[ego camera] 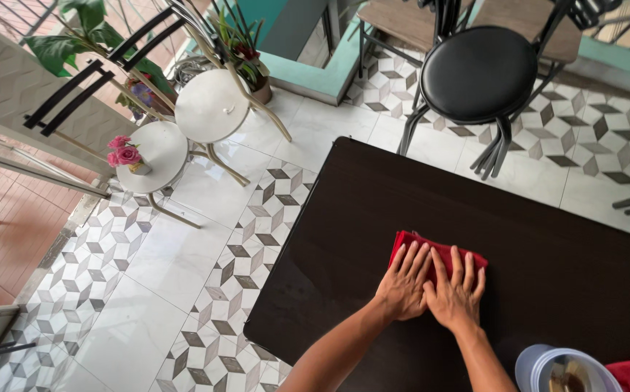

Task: The person folds red cloths on a dark table, sprays a liquid from a bottle onto the surface, and continues folding the cloths.

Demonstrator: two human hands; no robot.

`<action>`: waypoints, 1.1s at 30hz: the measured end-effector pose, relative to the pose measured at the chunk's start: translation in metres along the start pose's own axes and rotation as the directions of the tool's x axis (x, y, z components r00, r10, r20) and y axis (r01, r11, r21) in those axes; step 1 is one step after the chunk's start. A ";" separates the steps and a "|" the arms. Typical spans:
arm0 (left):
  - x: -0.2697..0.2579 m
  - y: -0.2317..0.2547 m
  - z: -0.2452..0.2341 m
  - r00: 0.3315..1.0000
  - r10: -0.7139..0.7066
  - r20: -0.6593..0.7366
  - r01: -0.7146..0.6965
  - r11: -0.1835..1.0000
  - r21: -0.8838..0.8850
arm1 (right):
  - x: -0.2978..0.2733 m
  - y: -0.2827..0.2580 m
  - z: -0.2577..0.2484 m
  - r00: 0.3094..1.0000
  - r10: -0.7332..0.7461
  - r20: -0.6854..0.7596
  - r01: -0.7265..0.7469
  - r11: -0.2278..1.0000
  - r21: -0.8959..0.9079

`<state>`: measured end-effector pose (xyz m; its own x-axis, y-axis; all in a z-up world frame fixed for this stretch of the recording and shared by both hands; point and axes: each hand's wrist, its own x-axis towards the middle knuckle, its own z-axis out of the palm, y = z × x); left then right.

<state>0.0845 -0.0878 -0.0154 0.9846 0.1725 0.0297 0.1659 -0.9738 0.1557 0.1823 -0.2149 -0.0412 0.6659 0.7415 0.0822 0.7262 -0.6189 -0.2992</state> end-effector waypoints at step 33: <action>0.013 -0.001 -0.010 0.986 0.163 -0.046 -0.166 0.983 -0.073 | -0.005 0.005 0.004 0.981 0.174 0.084 -0.167 0.982 -0.085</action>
<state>0.0963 -0.0835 -0.0049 0.9949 0.0184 0.0997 -0.0040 -0.9755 0.2200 0.1814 -0.2208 -0.0468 0.7652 0.6417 -0.0512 0.6169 -0.7537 -0.2265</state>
